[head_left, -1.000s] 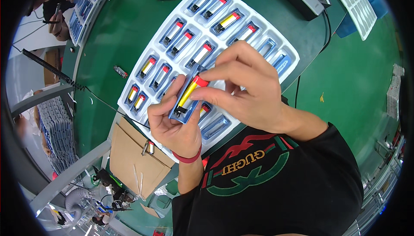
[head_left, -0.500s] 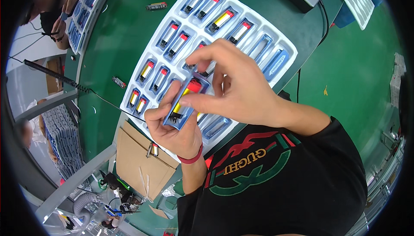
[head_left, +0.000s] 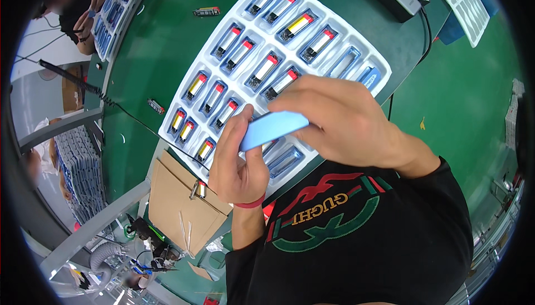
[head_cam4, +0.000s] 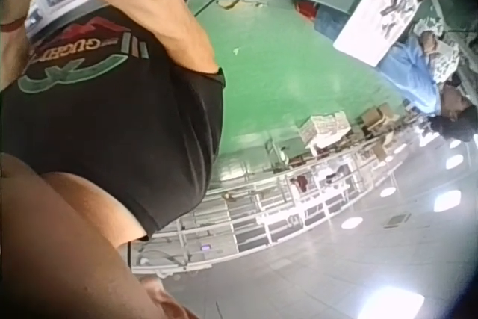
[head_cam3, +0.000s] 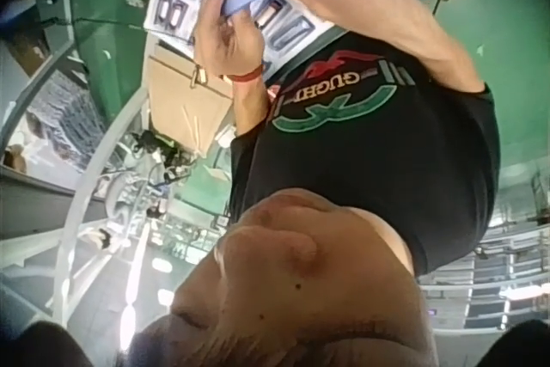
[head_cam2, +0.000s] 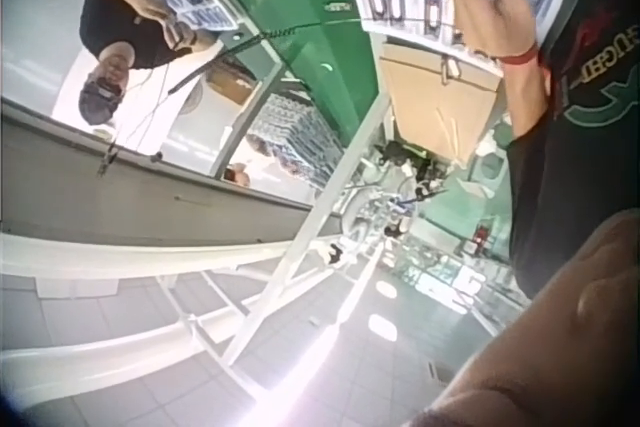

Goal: The person assembles electronic components by hand, inserting small batteries into blue plastic housings and placing the assembled components into an organized tray.

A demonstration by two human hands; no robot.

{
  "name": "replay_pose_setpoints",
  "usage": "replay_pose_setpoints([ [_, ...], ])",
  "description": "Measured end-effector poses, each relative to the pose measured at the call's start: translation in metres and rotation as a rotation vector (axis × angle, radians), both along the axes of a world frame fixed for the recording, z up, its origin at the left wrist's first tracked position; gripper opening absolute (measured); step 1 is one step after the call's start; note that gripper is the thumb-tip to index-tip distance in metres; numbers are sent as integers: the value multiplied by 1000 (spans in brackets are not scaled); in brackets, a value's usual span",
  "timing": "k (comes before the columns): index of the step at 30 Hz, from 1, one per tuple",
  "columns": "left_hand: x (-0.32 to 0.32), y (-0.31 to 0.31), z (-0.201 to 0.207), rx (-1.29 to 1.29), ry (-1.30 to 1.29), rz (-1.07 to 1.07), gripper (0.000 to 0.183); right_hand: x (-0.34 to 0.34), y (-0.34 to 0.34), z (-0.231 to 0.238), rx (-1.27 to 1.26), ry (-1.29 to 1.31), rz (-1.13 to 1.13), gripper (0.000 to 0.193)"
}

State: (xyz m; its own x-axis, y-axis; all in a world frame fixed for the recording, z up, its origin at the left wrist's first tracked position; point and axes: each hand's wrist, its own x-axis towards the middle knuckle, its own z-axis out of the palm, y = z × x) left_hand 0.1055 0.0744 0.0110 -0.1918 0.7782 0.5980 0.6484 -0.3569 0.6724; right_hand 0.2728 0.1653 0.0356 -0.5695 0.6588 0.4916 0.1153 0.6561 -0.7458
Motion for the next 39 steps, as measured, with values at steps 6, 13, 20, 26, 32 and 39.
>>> replay_pose_setpoints([
  [6, -16, 0, 1, 126, 49, -54, 38, -4, -10, 4, 462, 175, -55, 27],
  [13, -36, 3, 26, -94, 307, -95, 36, -3, -19, 18, 531, 152, -10, 28],
  [20, -41, -6, 22, -62, 509, -168, 30, 0, -17, 11, 523, -18, 43, 30],
  [26, -31, -10, -2, -156, 467, -58, 26, 2, -16, -8, 375, -76, 45, 32],
  [32, -36, 12, 23, -349, 506, -126, 29, 6, 17, -13, 100, -133, 135, 31],
  [39, -185, 11, 4, -582, 360, 666, 26, 17, 21, -56, -30, -418, 151, 24],
])
